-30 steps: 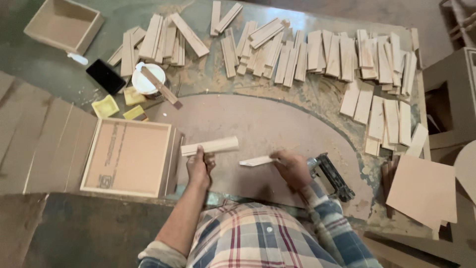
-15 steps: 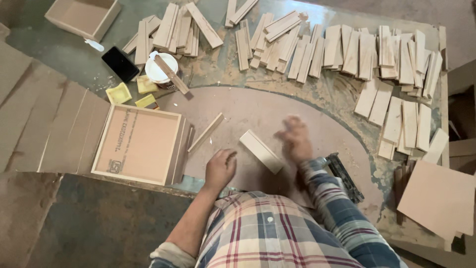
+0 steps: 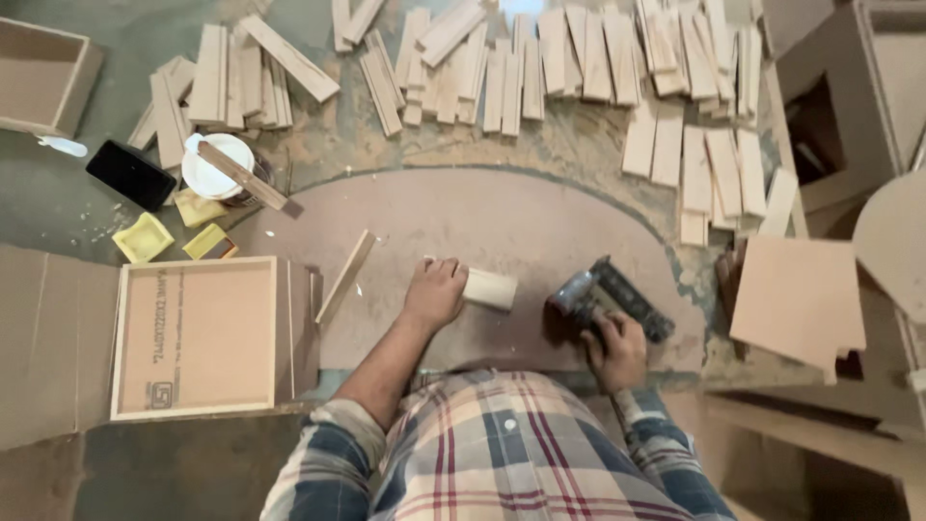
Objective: The person assembles small wooden boxes by applying glue to thin wooden strips and attaching them to a base panel. They use a pneumatic nail gun to secure the pieces, then add a top panel to complete the box. The process is repeated for multiple boxes.
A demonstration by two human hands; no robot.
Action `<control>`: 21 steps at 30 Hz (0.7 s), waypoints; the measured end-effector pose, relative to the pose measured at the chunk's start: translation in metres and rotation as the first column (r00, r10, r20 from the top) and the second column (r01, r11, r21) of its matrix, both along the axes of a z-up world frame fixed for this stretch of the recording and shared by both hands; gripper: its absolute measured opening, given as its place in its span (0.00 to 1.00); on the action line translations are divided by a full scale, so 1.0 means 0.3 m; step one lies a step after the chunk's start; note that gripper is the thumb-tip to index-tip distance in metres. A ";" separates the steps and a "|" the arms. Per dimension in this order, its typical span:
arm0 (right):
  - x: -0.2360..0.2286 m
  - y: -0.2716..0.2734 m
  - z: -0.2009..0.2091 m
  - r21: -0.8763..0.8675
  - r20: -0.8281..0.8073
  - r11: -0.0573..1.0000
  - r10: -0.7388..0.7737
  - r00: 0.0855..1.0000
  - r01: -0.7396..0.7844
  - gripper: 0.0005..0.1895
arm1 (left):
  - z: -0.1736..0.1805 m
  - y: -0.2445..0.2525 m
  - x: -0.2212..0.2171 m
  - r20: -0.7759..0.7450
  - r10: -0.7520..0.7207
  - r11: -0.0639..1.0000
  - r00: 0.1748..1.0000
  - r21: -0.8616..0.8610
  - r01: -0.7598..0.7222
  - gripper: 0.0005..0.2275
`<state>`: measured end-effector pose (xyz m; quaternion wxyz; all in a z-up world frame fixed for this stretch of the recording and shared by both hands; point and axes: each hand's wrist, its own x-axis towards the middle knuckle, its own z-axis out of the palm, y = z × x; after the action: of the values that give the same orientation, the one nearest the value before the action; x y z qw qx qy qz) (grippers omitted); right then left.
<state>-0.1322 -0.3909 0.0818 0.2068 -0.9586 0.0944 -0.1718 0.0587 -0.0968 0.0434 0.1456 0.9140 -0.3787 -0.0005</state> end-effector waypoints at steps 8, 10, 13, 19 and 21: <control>-0.082 -0.161 -0.009 -0.082 0.129 0.953 -0.280 0.951 0.291 0.18 | 0.031 0.004 -0.067 -0.068 0.050 0.997 0.996 -0.048 -0.054 0.19; -0.133 -0.274 0.016 -0.127 0.169 0.906 -0.382 0.909 0.404 0.23 | 0.030 0.007 -0.084 -0.074 0.072 0.997 0.995 -0.019 -0.074 0.19; -0.178 -0.469 0.036 -0.209 0.177 0.823 -0.499 0.848 0.528 0.34 | 0.026 0.038 -0.078 -0.054 0.135 0.991 0.989 -0.008 -0.136 0.22; -0.200 -0.628 0.029 -0.398 -0.157 0.805 -0.531 0.832 0.439 0.32 | -0.016 0.304 0.071 0.416 0.506 0.817 0.756 0.051 -0.575 0.31; -0.196 -0.618 0.046 -0.450 -0.185 0.815 -0.485 0.855 0.365 0.29 | -0.052 0.410 0.109 0.365 0.537 0.799 0.761 0.071 -0.598 0.25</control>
<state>-0.1911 -0.5764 0.0956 -0.0532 -0.9483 0.3008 -0.0864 0.0915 0.0260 0.0279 -0.0105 0.9819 -0.1000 0.1603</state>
